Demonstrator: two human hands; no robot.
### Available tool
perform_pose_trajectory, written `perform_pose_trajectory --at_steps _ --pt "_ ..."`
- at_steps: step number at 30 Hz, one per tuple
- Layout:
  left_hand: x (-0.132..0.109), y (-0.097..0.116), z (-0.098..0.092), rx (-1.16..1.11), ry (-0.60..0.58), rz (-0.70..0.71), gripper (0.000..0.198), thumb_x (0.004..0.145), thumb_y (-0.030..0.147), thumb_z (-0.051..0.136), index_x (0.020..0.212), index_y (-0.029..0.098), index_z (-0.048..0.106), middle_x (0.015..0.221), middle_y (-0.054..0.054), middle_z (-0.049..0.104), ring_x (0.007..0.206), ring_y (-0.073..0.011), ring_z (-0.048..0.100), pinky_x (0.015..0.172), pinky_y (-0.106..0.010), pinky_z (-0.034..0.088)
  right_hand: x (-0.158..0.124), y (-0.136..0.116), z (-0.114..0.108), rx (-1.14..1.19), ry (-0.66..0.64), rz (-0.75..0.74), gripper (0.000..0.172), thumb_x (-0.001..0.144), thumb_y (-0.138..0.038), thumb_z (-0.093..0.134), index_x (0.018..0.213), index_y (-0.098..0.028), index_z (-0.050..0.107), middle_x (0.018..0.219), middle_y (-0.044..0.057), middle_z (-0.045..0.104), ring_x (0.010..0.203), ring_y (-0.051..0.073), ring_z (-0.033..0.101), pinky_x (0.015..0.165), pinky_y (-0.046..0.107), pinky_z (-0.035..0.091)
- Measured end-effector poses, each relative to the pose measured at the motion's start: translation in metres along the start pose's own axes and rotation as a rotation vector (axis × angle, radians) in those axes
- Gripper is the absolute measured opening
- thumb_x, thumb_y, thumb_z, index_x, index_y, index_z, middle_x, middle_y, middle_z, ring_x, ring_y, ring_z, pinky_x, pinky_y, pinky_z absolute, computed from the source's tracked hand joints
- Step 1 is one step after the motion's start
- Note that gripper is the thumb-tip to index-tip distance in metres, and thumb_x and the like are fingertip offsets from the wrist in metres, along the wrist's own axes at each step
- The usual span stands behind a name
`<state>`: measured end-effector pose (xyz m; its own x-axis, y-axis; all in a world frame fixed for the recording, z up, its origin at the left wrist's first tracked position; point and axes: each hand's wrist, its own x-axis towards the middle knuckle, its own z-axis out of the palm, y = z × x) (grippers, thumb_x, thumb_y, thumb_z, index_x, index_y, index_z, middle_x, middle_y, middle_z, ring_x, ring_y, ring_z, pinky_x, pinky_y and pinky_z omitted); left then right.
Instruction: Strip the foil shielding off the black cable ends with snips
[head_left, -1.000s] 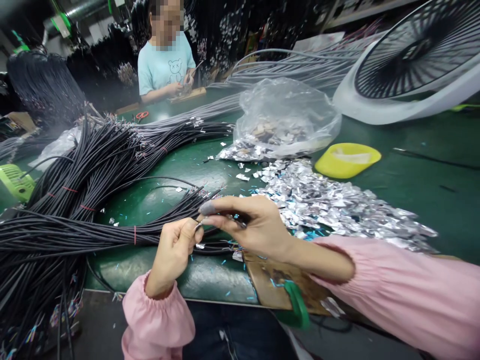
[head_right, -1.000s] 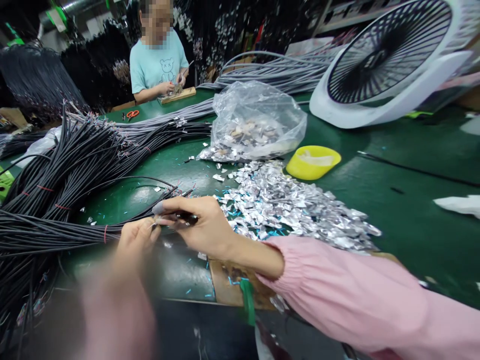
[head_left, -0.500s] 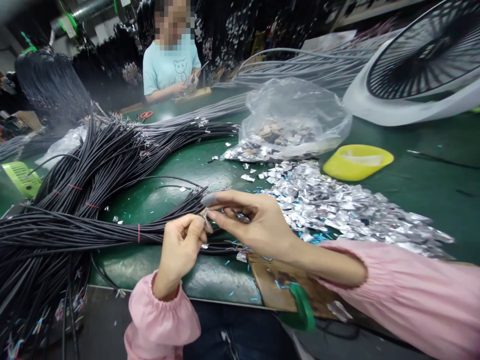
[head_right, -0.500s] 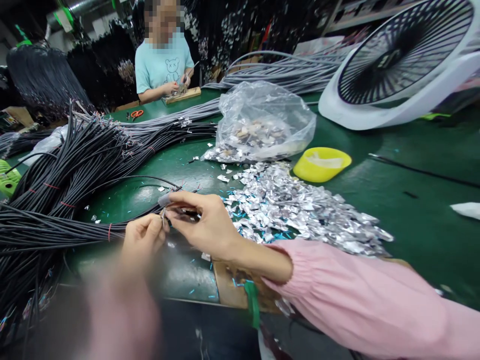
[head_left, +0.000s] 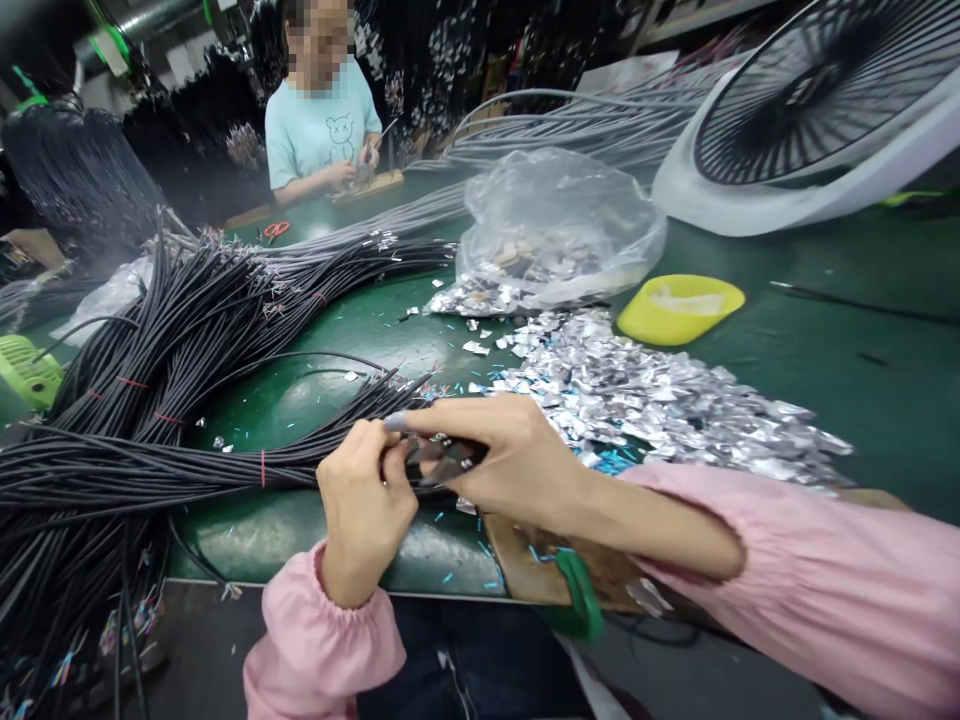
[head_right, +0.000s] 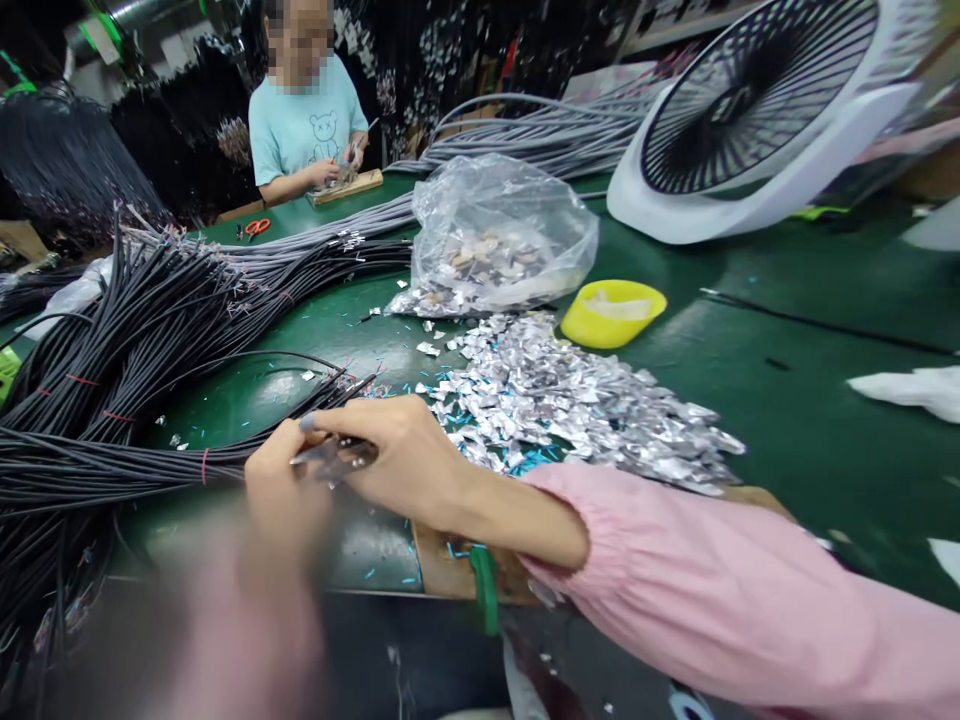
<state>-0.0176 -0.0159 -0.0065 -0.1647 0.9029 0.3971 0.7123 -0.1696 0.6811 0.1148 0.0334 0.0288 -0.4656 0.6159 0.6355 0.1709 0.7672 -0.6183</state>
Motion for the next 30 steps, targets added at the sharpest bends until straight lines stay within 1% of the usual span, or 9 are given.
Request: perform_pose_trajectory --at_steps 2,5,7,9,13,18,22,26,30 --pt "0.0 -0.002 0.001 0.045 -0.07 0.04 0.015 0.08 0.01 0.049 0.073 0.018 0.06 0.073 -0.002 0.061 0.067 -0.0135 0.055 0.061 -0.023 0.039 0.003 0.001 -0.005 0.057 0.022 0.196 0.027 0.069 -0.014 0.052 0.085 -0.014 0.073 0.057 0.0 0.064 0.045 0.01 0.052 0.041 0.02 0.039" --pt "0.005 -0.006 -0.004 -0.11 -0.075 -0.019 0.013 0.081 0.019 0.055 0.073 0.017 0.064 0.07 -0.002 0.062 0.064 -0.0129 0.056 0.06 -0.022 0.041 0.01 0.009 -0.013 0.056 0.136 0.391 0.024 0.072 -0.023 0.061 0.09 -0.013 0.073 0.057 0.0 0.063 0.045 0.01 0.051 0.041 0.022 0.038" --pt "0.01 -0.008 -0.011 -0.234 -0.061 -0.067 0.014 0.082 0.025 0.056 0.078 0.017 0.067 0.072 -0.003 0.064 0.066 -0.0131 0.058 0.06 -0.021 0.044 0.012 0.016 -0.016 -0.044 0.157 0.358 0.017 0.074 -0.026 0.063 0.078 -0.013 0.073 0.057 0.001 0.063 0.046 0.011 0.051 0.042 0.023 0.038" --pt "0.014 -0.009 -0.016 -0.286 -0.063 -0.092 0.019 0.083 0.029 0.055 0.083 0.016 0.069 0.076 -0.004 0.065 0.068 -0.0134 0.06 0.06 -0.021 0.045 0.012 0.02 -0.015 -0.107 0.076 0.229 0.014 0.077 -0.021 0.061 0.071 -0.014 0.071 0.06 0.002 0.065 0.051 0.012 0.055 0.047 0.023 0.04" --pt "0.017 -0.009 -0.02 -0.283 -0.048 -0.1 0.019 0.081 0.029 0.057 0.077 0.015 0.069 0.072 -0.004 0.064 0.066 -0.0128 0.06 0.059 -0.02 0.047 0.008 0.019 -0.008 -0.147 -0.057 0.042 0.013 0.076 -0.006 0.058 0.074 -0.012 0.07 0.065 0.004 0.066 0.059 0.013 0.059 0.052 0.021 0.043" --pt "0.016 -0.005 -0.018 -0.268 -0.11 -0.161 0.015 0.078 0.026 0.06 0.073 0.016 0.069 0.065 -0.003 0.065 0.056 -0.0129 0.059 0.054 -0.021 0.047 0.006 0.017 -0.005 -0.153 -0.079 0.035 0.017 0.072 -0.004 0.053 0.071 -0.014 0.066 0.066 0.003 0.066 0.058 0.012 0.058 0.052 0.021 0.042" --pt "0.017 -0.001 -0.018 -0.395 -0.105 -0.257 0.011 0.07 0.025 0.065 0.065 0.015 0.066 0.058 -0.001 0.061 0.048 -0.011 0.055 0.048 -0.02 0.044 0.004 0.015 -0.005 -0.08 -0.077 0.075 0.018 0.067 -0.007 0.051 0.074 -0.015 0.065 0.068 0.003 0.066 0.059 0.013 0.058 0.054 0.022 0.042" --pt "0.016 0.0 -0.018 -0.471 -0.033 -0.235 0.014 0.066 0.024 0.07 0.058 0.014 0.063 0.057 0.001 0.056 0.051 -0.0097 0.053 0.049 -0.019 0.041 0.006 0.01 -0.006 0.188 -0.095 0.3 0.012 0.071 -0.019 0.051 0.069 -0.016 0.063 0.062 0.002 0.062 0.054 0.012 0.052 0.051 0.023 0.04" --pt "0.012 -0.004 -0.019 -0.451 0.012 -0.073 0.018 0.065 0.022 0.073 0.055 0.015 0.06 0.055 0.002 0.054 0.053 -0.0096 0.05 0.052 -0.021 0.04 0.014 0.009 -0.008 0.609 -0.334 0.676 0.023 0.068 -0.037 0.058 0.058 -0.016 0.054 0.044 -0.006 0.04 0.039 0.006 0.03 0.038 0.02 0.024"
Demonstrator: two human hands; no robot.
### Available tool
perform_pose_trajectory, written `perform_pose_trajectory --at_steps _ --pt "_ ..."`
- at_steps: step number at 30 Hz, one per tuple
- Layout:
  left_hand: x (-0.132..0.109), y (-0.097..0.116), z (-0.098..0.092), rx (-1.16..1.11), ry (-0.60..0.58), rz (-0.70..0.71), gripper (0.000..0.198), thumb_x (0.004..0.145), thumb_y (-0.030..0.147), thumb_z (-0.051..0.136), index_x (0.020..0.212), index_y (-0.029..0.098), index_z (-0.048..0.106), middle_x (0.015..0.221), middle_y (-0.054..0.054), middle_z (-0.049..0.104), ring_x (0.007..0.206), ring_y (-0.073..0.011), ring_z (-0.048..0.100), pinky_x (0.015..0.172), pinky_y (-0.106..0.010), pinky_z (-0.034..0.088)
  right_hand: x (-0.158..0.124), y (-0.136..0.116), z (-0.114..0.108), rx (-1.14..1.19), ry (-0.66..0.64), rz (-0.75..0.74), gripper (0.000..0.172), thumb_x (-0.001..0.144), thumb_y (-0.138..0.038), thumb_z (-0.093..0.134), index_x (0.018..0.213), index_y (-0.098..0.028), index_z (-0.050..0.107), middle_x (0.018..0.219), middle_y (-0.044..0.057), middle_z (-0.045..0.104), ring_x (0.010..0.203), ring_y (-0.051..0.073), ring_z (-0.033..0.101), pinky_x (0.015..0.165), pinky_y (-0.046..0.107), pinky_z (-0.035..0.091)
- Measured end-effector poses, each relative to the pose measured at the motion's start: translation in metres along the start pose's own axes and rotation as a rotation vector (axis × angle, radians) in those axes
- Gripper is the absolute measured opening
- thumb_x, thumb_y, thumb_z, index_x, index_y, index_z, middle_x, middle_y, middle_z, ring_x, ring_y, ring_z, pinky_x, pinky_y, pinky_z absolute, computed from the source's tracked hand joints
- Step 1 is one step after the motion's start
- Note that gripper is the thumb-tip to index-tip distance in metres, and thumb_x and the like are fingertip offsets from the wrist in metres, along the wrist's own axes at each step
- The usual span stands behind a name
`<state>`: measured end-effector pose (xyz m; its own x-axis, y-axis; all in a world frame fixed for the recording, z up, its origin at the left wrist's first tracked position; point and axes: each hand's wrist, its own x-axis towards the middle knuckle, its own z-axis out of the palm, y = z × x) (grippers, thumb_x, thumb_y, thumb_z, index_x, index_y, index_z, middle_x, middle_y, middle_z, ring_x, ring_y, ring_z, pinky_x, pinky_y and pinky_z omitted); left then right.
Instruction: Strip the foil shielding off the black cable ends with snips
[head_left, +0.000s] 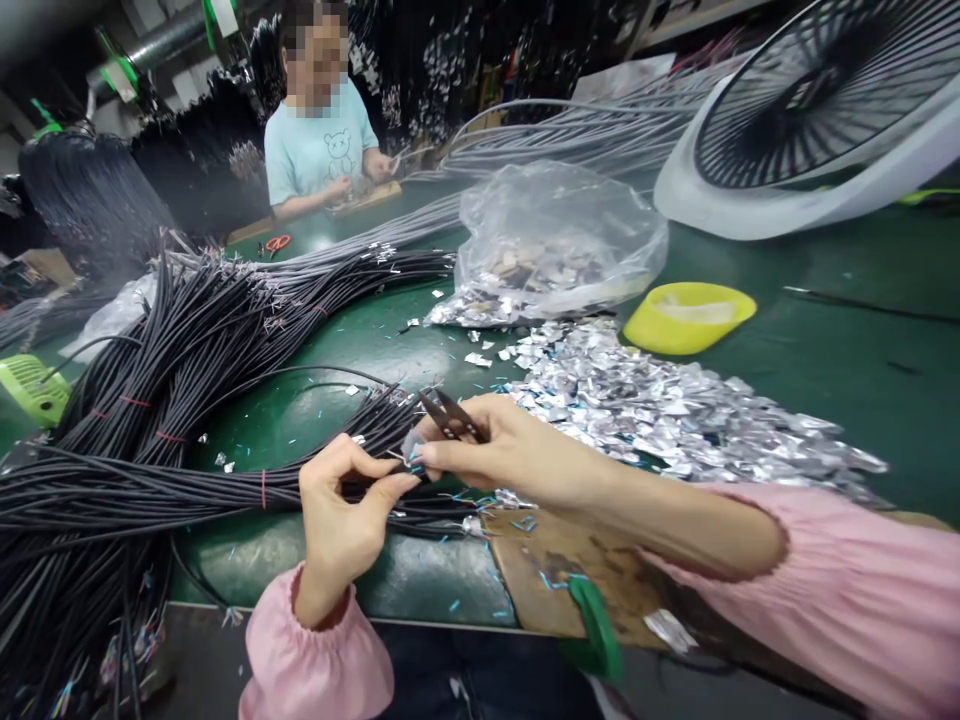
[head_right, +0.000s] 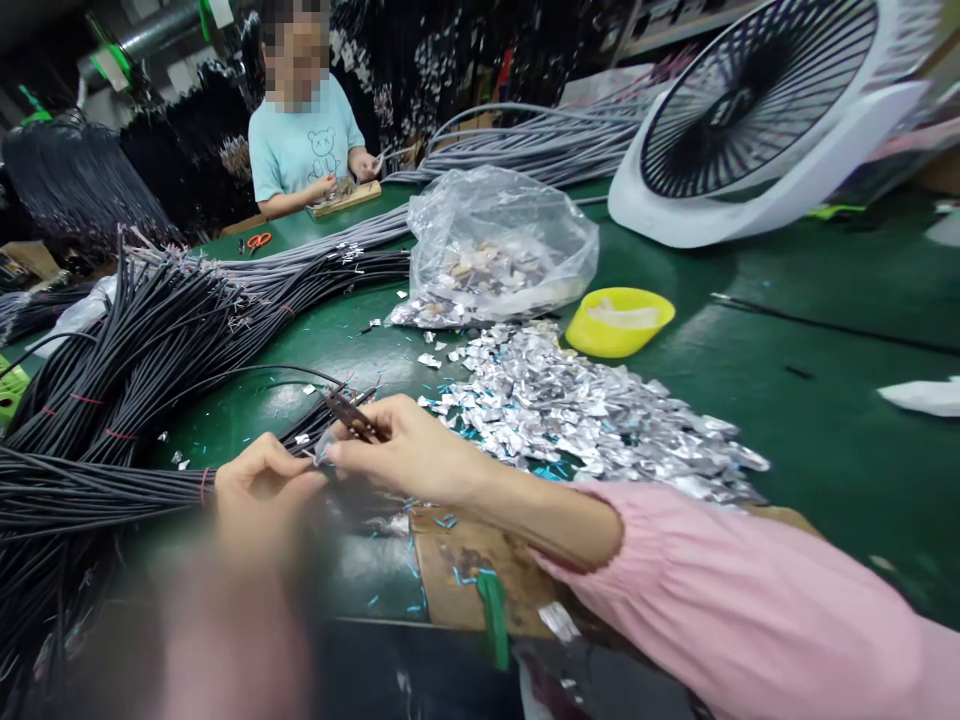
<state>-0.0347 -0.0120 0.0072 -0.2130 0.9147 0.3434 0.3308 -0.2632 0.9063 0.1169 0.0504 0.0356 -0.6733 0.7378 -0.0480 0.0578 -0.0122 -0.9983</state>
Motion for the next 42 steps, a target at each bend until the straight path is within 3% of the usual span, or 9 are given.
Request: perform_pose_trajectory --at_steps 3,6,9,11,14,20,28,42 --pt "-0.004 -0.003 0.0 0.034 0.041 0.153 0.018 0.068 0.018 0.073 0.057 0.016 0.059 0.056 0.003 0.054 0.054 -0.0088 0.049 0.054 -0.021 0.039 0.0 -0.002 0.0 0.068 -0.079 0.114 0.027 0.066 -0.04 0.062 0.058 -0.016 0.052 0.044 -0.006 0.04 0.036 0.004 0.024 0.035 0.02 0.019" --pt "-0.008 -0.002 0.003 0.111 0.137 0.29 0.019 0.07 0.014 0.07 0.058 0.017 0.057 0.058 0.004 0.055 0.054 -0.0081 0.05 0.052 -0.021 0.039 -0.006 -0.002 0.003 -0.089 0.085 -0.064 0.025 0.073 -0.039 0.057 0.063 -0.017 0.055 0.051 -0.002 0.05 0.043 0.008 0.042 0.041 0.021 0.034" --pt "-0.01 0.004 0.006 0.218 0.227 0.374 0.021 0.073 0.011 0.067 0.058 0.017 0.054 0.058 0.004 0.056 0.054 -0.0081 0.051 0.052 -0.02 0.04 -0.014 0.002 0.004 -0.298 0.24 -0.292 0.022 0.08 -0.035 0.052 0.088 -0.016 0.061 0.074 0.003 0.065 0.066 0.015 0.06 0.057 0.024 0.047" --pt "-0.011 0.008 0.007 0.303 0.281 0.407 0.02 0.074 0.011 0.066 0.059 0.017 0.055 0.057 0.003 0.056 0.054 -0.0082 0.053 0.053 -0.02 0.042 -0.017 0.005 0.003 -0.422 0.293 -0.383 0.025 0.084 -0.033 0.049 0.1 -0.016 0.06 0.087 0.006 0.068 0.077 0.017 0.063 0.065 0.026 0.05" --pt "-0.011 0.012 0.007 0.448 0.34 0.45 0.021 0.078 0.014 0.063 0.059 0.016 0.054 0.055 0.003 0.056 0.052 -0.0086 0.053 0.053 -0.02 0.043 -0.019 0.007 0.002 -0.533 0.292 -0.474 0.021 0.088 -0.028 0.046 0.094 -0.018 0.063 0.086 0.005 0.068 0.078 0.016 0.064 0.065 0.024 0.049" --pt "-0.01 0.013 0.009 0.619 0.403 0.548 0.032 0.087 0.019 0.053 0.055 0.016 0.052 0.051 0.001 0.054 0.048 -0.0089 0.052 0.051 -0.021 0.043 -0.019 0.003 0.004 -0.517 0.204 -0.467 0.024 0.089 -0.023 0.046 0.079 -0.018 0.067 0.07 0.002 0.066 0.062 0.012 0.061 0.056 0.019 0.046" --pt "-0.008 0.021 0.007 0.745 0.409 0.654 0.029 0.083 0.008 0.053 0.055 0.015 0.05 0.048 0.003 0.052 0.045 -0.0059 0.05 0.048 -0.017 0.04 -0.018 0.003 0.005 -0.43 0.194 -0.401 0.026 0.088 -0.024 0.046 0.078 -0.019 0.069 0.07 0.001 0.067 0.064 0.012 0.062 0.056 0.018 0.047" --pt "-0.009 0.022 0.01 0.788 0.416 0.637 0.028 0.081 0.004 0.054 0.055 0.015 0.049 0.047 0.004 0.049 0.043 -0.0056 0.046 0.046 -0.018 0.034 -0.017 0.002 0.006 -0.503 0.294 -0.471 0.02 0.083 -0.02 0.051 0.075 -0.018 0.069 0.068 0.001 0.069 0.06 0.011 0.062 0.056 0.018 0.047"
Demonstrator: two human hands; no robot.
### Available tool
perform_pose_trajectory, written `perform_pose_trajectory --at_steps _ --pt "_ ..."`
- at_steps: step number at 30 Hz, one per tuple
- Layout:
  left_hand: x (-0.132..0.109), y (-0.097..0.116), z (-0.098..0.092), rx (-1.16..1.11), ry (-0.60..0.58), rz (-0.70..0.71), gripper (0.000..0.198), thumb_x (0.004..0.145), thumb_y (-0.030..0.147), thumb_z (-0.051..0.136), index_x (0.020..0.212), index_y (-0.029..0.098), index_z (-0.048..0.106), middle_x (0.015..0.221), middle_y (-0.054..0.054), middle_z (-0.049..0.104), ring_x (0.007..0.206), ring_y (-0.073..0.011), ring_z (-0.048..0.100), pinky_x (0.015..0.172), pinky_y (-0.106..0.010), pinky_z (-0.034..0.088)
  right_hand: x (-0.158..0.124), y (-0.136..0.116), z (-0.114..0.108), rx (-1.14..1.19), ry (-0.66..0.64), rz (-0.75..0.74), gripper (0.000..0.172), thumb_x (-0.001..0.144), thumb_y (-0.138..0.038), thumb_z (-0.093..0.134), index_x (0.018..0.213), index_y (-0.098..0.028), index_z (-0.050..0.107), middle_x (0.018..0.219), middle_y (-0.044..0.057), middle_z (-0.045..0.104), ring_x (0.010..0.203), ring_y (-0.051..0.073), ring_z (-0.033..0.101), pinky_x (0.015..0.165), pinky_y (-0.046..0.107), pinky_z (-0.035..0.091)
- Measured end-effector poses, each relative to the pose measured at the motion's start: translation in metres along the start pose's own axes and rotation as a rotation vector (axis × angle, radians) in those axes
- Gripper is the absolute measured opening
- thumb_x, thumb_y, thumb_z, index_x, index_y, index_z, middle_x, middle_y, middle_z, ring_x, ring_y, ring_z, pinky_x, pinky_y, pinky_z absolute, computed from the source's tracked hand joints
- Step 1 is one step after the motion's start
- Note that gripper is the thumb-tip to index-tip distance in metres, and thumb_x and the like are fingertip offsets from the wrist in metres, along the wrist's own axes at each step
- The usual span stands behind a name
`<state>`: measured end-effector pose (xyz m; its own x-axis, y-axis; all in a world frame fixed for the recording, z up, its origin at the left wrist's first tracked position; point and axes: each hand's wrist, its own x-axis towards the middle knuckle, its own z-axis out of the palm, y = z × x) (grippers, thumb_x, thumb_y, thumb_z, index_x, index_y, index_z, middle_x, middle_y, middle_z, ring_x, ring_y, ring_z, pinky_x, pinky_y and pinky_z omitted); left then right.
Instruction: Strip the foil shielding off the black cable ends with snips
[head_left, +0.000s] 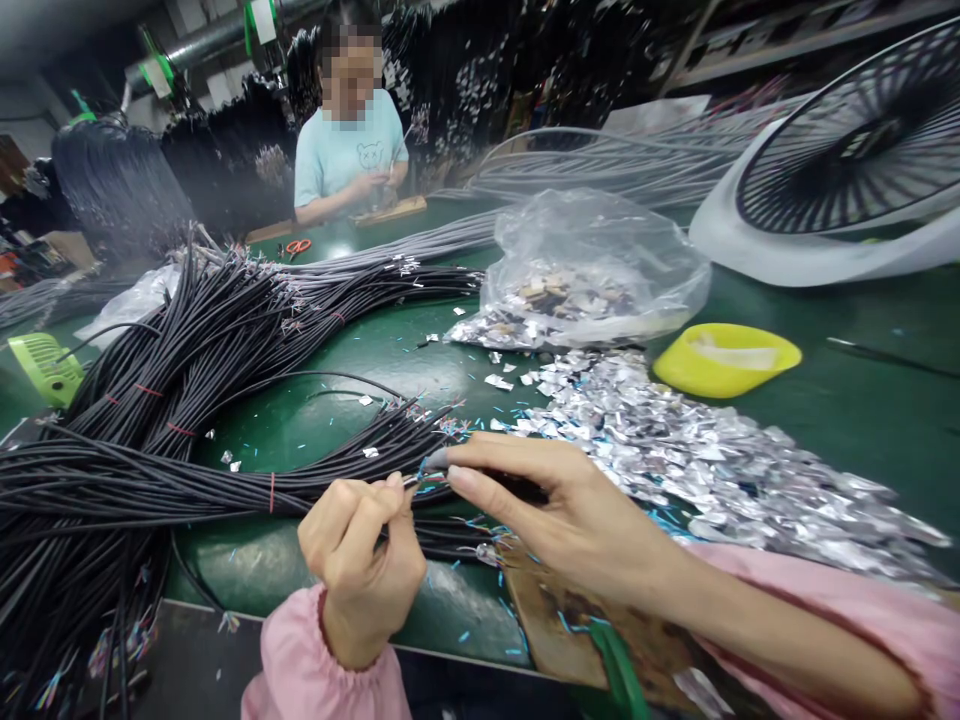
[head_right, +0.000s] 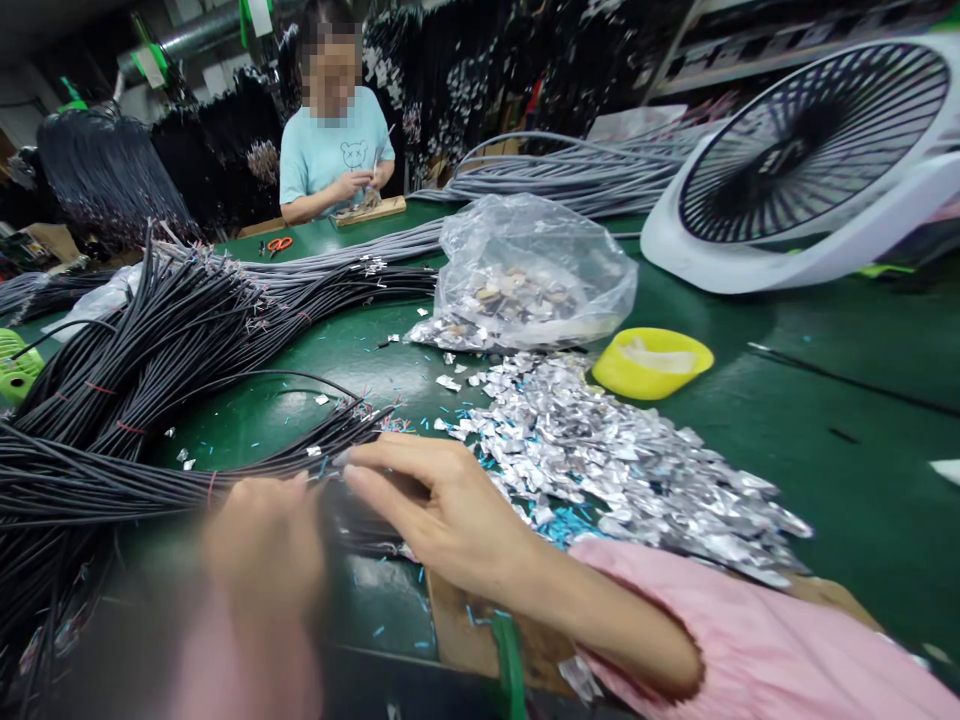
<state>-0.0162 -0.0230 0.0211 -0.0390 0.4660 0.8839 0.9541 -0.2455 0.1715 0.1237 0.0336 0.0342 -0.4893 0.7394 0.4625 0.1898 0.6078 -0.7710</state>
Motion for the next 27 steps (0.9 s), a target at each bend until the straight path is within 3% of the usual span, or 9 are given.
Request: perform_pose_trajectory --at_steps 14,27 --pt "-0.0015 0.0011 0.0014 0.016 0.01 0.004 0.029 0.081 0.004 0.053 0.055 0.014 0.05 0.046 0.004 0.047 0.042 -0.0056 0.045 0.046 -0.018 0.033 0.0 0.0005 0.001 0.086 -0.071 0.137 0.023 0.084 -0.026 0.049 0.079 -0.019 0.071 0.076 0.002 0.071 0.069 0.014 0.066 0.061 0.019 0.052" --pt "-0.0026 0.0022 0.0015 0.089 0.022 0.026 0.03 0.081 0.004 0.054 0.054 0.015 0.051 0.045 0.004 0.045 0.042 -0.0061 0.043 0.046 -0.019 0.034 -0.0007 0.0006 0.0025 0.025 -0.028 0.115 0.023 0.083 -0.025 0.049 0.079 -0.02 0.071 0.077 0.003 0.072 0.069 0.016 0.067 0.062 0.023 0.055"
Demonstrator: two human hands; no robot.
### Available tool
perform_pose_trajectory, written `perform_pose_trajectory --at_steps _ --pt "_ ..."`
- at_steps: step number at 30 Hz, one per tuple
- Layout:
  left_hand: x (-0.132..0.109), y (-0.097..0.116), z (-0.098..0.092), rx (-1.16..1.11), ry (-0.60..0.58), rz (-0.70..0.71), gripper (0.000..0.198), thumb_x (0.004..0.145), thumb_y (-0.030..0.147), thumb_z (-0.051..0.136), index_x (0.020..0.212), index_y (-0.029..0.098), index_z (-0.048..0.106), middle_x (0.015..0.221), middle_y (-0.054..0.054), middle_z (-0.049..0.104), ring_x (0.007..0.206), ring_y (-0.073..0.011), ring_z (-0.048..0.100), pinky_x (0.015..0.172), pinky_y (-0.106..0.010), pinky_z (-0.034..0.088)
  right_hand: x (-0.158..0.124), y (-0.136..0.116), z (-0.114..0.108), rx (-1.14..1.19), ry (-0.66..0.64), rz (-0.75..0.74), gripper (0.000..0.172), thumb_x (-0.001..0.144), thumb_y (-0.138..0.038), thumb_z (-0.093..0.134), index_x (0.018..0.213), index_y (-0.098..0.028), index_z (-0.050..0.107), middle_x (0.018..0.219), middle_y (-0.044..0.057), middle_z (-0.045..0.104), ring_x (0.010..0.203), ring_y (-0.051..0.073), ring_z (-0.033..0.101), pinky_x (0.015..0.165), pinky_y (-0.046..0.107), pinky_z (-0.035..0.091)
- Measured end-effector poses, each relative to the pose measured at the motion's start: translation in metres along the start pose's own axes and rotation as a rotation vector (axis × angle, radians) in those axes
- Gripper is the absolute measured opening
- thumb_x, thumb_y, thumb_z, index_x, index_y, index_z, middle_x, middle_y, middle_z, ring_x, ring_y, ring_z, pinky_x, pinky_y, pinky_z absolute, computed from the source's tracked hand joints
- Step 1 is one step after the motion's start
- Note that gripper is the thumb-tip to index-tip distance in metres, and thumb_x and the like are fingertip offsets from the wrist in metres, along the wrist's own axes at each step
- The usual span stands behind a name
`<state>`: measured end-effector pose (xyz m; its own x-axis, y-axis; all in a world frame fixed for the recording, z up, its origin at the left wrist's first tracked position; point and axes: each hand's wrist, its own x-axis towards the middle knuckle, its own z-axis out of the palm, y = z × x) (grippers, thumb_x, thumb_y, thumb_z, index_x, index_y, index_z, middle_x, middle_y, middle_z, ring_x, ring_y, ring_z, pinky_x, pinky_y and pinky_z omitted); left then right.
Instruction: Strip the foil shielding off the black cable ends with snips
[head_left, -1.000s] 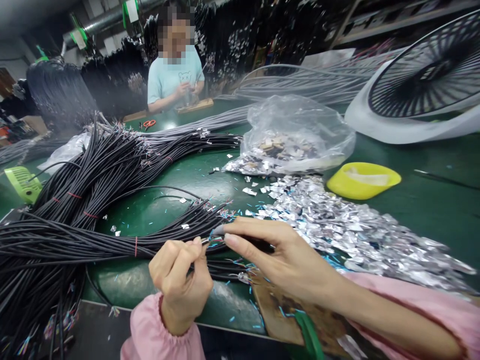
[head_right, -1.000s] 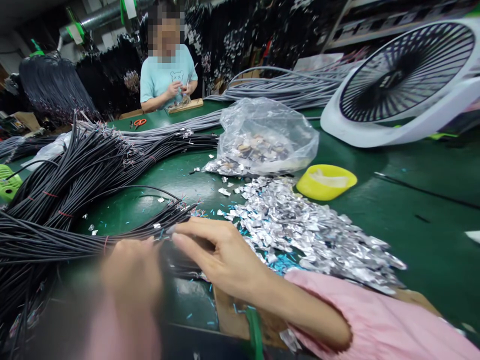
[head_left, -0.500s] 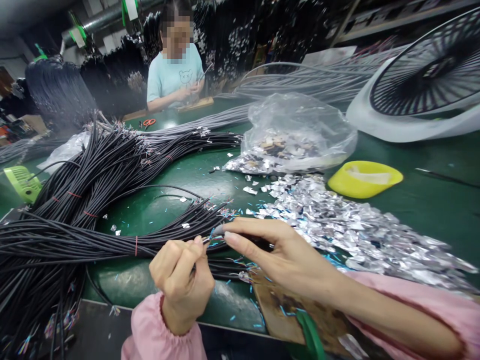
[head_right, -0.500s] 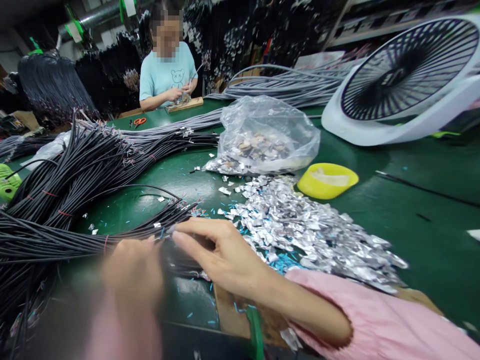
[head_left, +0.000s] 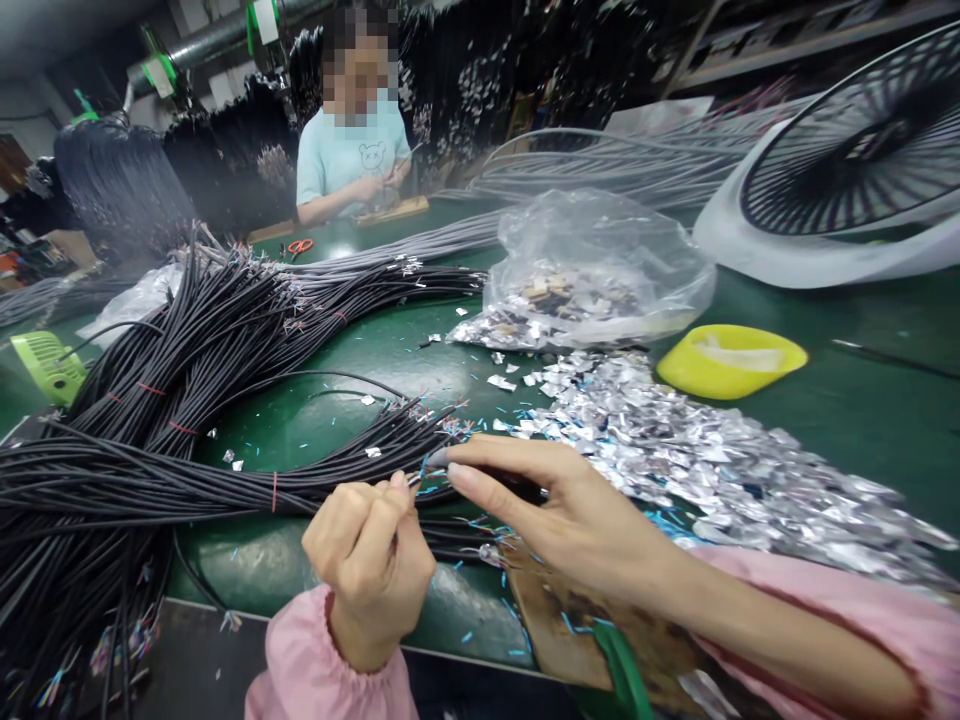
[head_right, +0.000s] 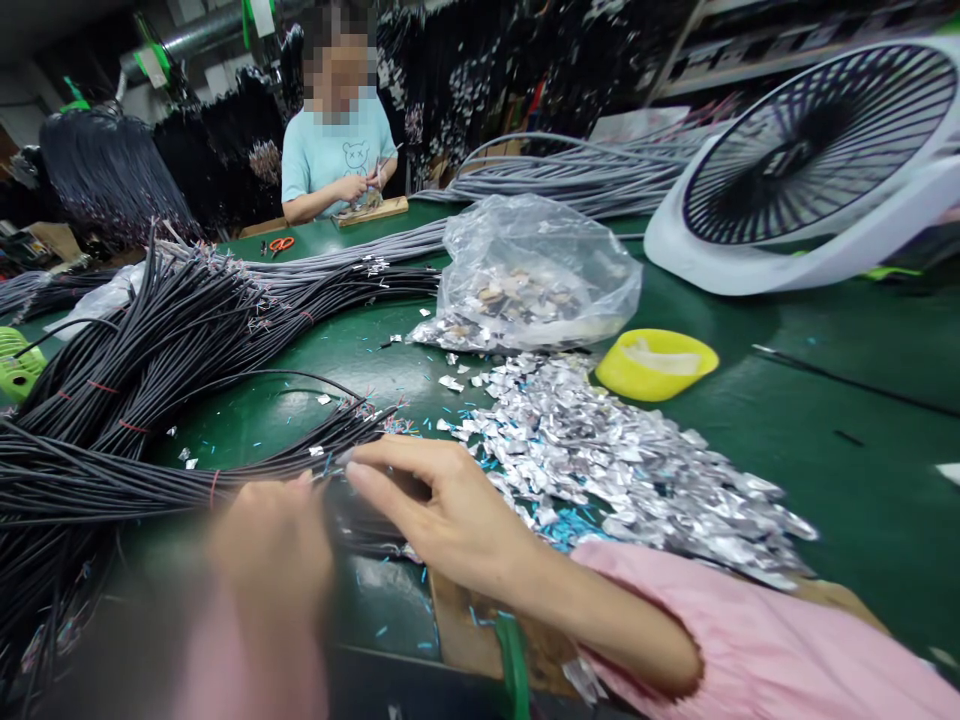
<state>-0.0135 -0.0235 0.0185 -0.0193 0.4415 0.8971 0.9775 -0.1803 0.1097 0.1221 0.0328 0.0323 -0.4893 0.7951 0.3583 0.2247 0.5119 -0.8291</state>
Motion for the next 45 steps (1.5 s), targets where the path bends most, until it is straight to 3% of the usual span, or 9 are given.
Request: perform_pose_trajectory --at_steps 6,11,15,20,25,28,32,40,45 --pt "-0.006 0.001 0.002 -0.005 -0.005 -0.037 0.026 0.081 0.006 0.056 0.057 0.015 0.054 0.047 0.003 0.049 0.044 -0.0071 0.045 0.048 -0.019 0.035 0.0 0.0 0.001 -0.027 0.026 -0.011 0.023 0.084 -0.024 0.049 0.079 -0.019 0.071 0.078 0.004 0.072 0.071 0.016 0.068 0.064 0.023 0.055" --pt "-0.012 -0.004 0.003 -0.149 -0.069 -0.14 0.016 0.087 0.014 0.051 0.077 0.013 0.062 0.065 -0.002 0.063 0.058 -0.0098 0.058 0.057 -0.019 0.043 -0.001 0.0 0.008 -0.125 0.117 -0.12 0.022 0.086 -0.022 0.049 0.081 -0.019 0.07 0.074 0.003 0.071 0.067 0.016 0.067 0.062 0.024 0.053" --pt "-0.01 -0.012 0.003 -0.347 -0.242 -0.3 0.028 0.089 0.012 0.041 0.071 0.015 0.062 0.064 -0.002 0.062 0.058 -0.0102 0.057 0.055 -0.02 0.042 -0.002 0.003 0.011 -0.197 0.164 -0.204 0.022 0.088 -0.021 0.048 0.085 -0.019 0.07 0.077 0.004 0.072 0.067 0.015 0.066 0.06 0.024 0.052" --pt "-0.007 -0.019 0.003 -0.623 -0.455 -0.523 0.033 0.087 0.015 0.044 0.056 0.016 0.055 0.053 0.001 0.056 0.05 -0.0087 0.052 0.049 -0.02 0.039 -0.001 0.002 0.011 -0.211 0.17 -0.247 0.022 0.088 -0.021 0.048 0.081 -0.019 0.069 0.071 0.003 0.07 0.062 0.014 0.064 0.059 0.023 0.051" --pt "-0.008 -0.017 0.004 -0.693 -0.339 -0.667 0.023 0.082 0.024 0.054 0.063 0.016 0.063 0.056 0.0 0.058 0.049 -0.0097 0.053 0.044 -0.019 0.037 0.001 0.0 0.008 -0.234 0.195 -0.201 0.023 0.089 -0.027 0.048 0.082 -0.019 0.068 0.066 0.003 0.065 0.057 0.013 0.06 0.054 0.023 0.05" --pt "-0.009 -0.014 0.004 -0.693 -0.259 -0.677 0.02 0.079 0.027 0.058 0.064 0.016 0.064 0.056 0.0 0.058 0.049 -0.0097 0.053 0.045 -0.019 0.04 0.001 0.0 0.007 -0.248 0.166 -0.188 0.025 0.089 -0.03 0.047 0.083 -0.019 0.069 0.072 0.004 0.069 0.063 0.015 0.064 0.06 0.024 0.053" --pt "-0.01 -0.012 0.003 -0.69 -0.213 -0.652 0.018 0.079 0.025 0.06 0.065 0.015 0.065 0.058 0.0 0.058 0.051 -0.0094 0.054 0.047 -0.019 0.042 0.0 0.001 0.007 -0.235 0.136 -0.181 0.025 0.089 -0.027 0.048 0.082 -0.02 0.071 0.077 0.004 0.072 0.07 0.016 0.067 0.071 0.027 0.054" --pt "-0.013 -0.012 0.005 -0.675 -0.168 -0.583 0.016 0.079 0.023 0.061 0.065 0.016 0.062 0.058 0.001 0.057 0.052 -0.0091 0.053 0.049 -0.019 0.041 0.002 -0.004 0.005 -0.107 0.077 -0.096 0.025 0.086 -0.025 0.049 0.076 -0.02 0.072 0.072 0.002 0.072 0.061 0.014 0.064 0.057 0.023 0.052" --pt "-0.014 -0.012 0.007 -0.631 -0.072 -0.452 0.012 0.077 0.017 0.064 0.066 0.017 0.059 0.06 0.003 0.058 0.055 -0.0087 0.054 0.053 -0.019 0.043 0.003 -0.007 0.004 -0.05 0.036 -0.045 0.029 0.087 -0.031 0.048 0.074 -0.021 0.072 0.07 0.003 0.071 0.062 0.015 0.065 0.055 0.023 0.052"
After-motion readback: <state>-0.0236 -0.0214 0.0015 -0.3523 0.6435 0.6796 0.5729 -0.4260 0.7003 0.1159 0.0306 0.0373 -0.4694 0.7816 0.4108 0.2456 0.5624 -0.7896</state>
